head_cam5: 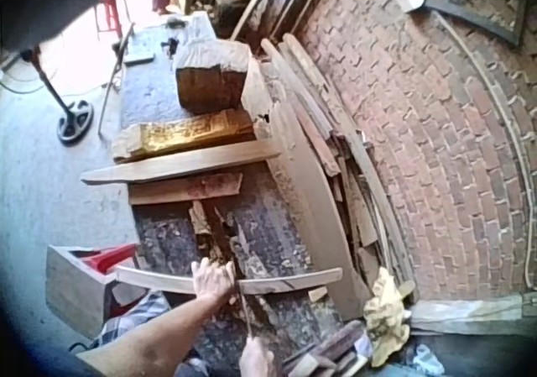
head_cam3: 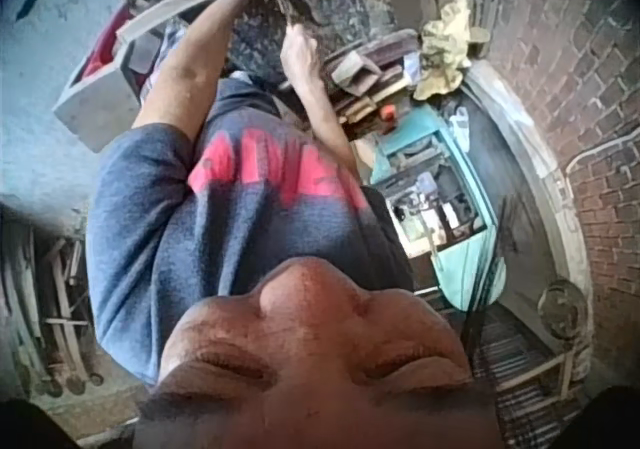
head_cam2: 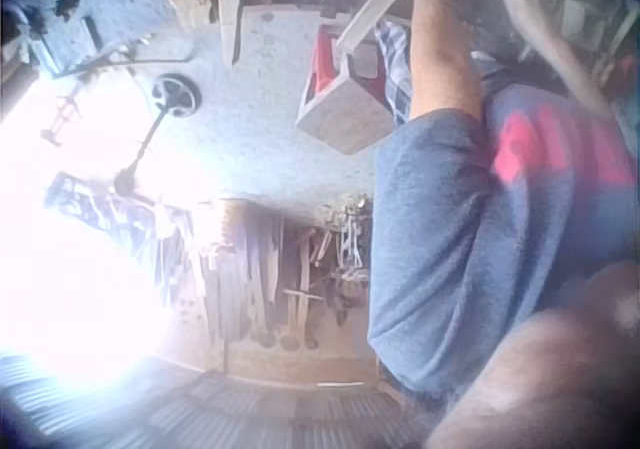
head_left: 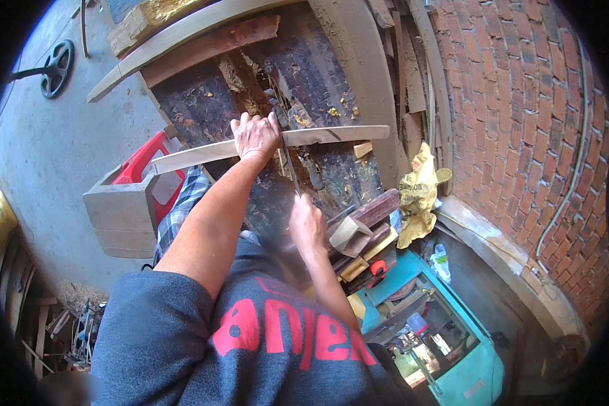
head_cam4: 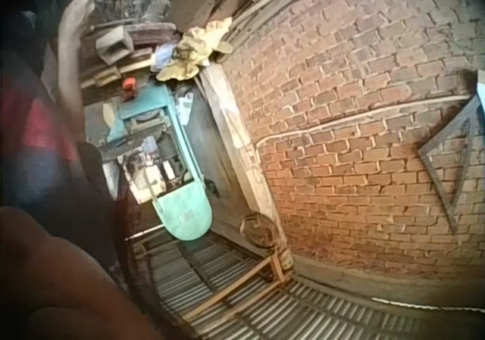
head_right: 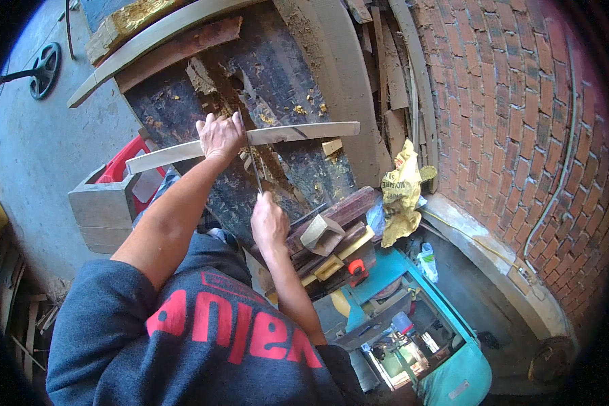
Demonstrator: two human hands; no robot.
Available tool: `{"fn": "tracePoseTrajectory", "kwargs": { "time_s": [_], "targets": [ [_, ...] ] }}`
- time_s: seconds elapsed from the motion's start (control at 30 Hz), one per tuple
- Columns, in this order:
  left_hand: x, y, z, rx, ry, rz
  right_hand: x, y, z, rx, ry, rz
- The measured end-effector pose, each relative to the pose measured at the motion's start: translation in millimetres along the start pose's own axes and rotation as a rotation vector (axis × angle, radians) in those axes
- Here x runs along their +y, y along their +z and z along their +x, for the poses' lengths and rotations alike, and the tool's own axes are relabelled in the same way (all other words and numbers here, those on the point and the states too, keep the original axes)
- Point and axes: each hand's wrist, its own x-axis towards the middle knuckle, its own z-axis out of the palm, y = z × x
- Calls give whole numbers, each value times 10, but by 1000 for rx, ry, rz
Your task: Filing and sanding wooden pieces at a workbench in a workshop.
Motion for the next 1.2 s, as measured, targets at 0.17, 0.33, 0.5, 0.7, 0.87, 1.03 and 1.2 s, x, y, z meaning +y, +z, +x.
{"fn": "tracePoseTrajectory", "kwargs": {
  "time_s": [0.17,0.33,0.5,0.7,0.87,1.03,1.2],
  "targets": [
    [2,33,-11,13,3,44,67,455,231,182,-78,98],
    [17,18,-6,-2,20,105,3,355,240,154,-34,110],
    [8,19,10,2,53,132,-212,239,580,129,-47,253],
    [15,23,-26,26,25,79,-221,319,769,49,25,195],
    [32,20,9,-22,-10,76,-272,294,831,8,57,198],
    [39,16,4,18,-3,106,-254,165,709,45,29,189],
    [44,14,10,-18,5,112,-276,94,706,-37,96,127]
  ]
}}
